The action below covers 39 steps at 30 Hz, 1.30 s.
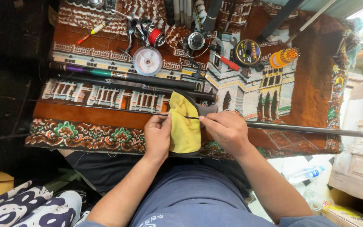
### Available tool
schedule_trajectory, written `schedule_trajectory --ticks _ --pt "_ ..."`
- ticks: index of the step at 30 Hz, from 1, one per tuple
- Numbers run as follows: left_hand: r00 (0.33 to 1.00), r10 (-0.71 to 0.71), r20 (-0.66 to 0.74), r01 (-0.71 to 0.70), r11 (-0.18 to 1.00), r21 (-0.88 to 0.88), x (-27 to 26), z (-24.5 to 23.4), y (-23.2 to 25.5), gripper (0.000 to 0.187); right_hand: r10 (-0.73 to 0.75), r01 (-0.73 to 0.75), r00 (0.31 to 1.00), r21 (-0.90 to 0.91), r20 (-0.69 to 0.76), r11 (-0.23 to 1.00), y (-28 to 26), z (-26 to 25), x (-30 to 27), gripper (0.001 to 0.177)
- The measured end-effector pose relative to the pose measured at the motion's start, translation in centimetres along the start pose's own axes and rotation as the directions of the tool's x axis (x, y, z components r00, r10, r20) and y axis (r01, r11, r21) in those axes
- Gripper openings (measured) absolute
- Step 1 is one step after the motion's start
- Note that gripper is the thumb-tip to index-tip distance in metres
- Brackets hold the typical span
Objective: Cleaning a fishing rod section using a yellow cloth.
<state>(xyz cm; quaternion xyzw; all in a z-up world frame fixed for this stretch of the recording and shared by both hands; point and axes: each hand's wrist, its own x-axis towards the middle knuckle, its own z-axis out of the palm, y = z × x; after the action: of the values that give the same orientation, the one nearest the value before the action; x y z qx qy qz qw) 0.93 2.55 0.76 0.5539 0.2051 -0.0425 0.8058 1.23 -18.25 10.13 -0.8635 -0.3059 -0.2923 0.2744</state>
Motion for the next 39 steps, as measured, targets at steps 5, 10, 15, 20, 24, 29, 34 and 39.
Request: schedule_trajectory --ticks 5,10,15,20,24,29,34,39 --pt "0.999 0.007 0.051 -0.01 0.998 0.066 -0.8 1.4 -1.1 0.013 -0.031 0.031 0.999 -0.011 0.016 0.999 -0.7 0.9 0.6 0.013" --pt "0.995 0.024 0.098 -0.034 0.994 0.105 -0.1 0.7 -1.4 0.017 -0.017 0.017 1.0 0.01 0.016 1.0 -0.3 0.3 0.5 0.012" --pt "0.998 0.059 0.038 -0.062 0.994 0.09 0.2 1.2 -2.0 0.008 -0.016 0.016 1.0 -0.017 0.01 1.0 0.2 0.1 -0.4 0.012" --pt "0.992 0.07 0.106 -0.082 0.99 0.114 -0.7 2.6 -1.9 0.009 -0.017 0.017 1.0 -0.008 -0.005 1.0 -0.4 0.0 -0.2 0.014" --pt "0.995 0.096 -0.006 -0.095 0.992 0.086 -0.3 1.2 0.3 0.009 -0.036 0.035 0.999 -0.05 -0.012 0.998 0.6 -0.8 -0.6 0.011" --pt "0.994 0.099 0.04 -0.103 0.988 0.113 -1.6 2.9 -0.4 0.008 -0.036 0.036 0.999 -0.035 -0.001 0.999 -0.2 0.3 -0.9 0.014" --pt "0.993 0.094 0.067 -0.102 0.985 0.141 -0.3 2.0 -1.2 0.007 -0.037 0.037 0.999 0.001 0.0 0.999 -0.2 -0.6 -0.2 0.015" --pt "0.99 0.142 -0.023 -0.141 0.988 0.057 -0.3 1.9 -0.1 0.01 -0.032 0.032 0.999 -0.074 -0.005 0.997 0.2 -0.4 -0.8 0.014"
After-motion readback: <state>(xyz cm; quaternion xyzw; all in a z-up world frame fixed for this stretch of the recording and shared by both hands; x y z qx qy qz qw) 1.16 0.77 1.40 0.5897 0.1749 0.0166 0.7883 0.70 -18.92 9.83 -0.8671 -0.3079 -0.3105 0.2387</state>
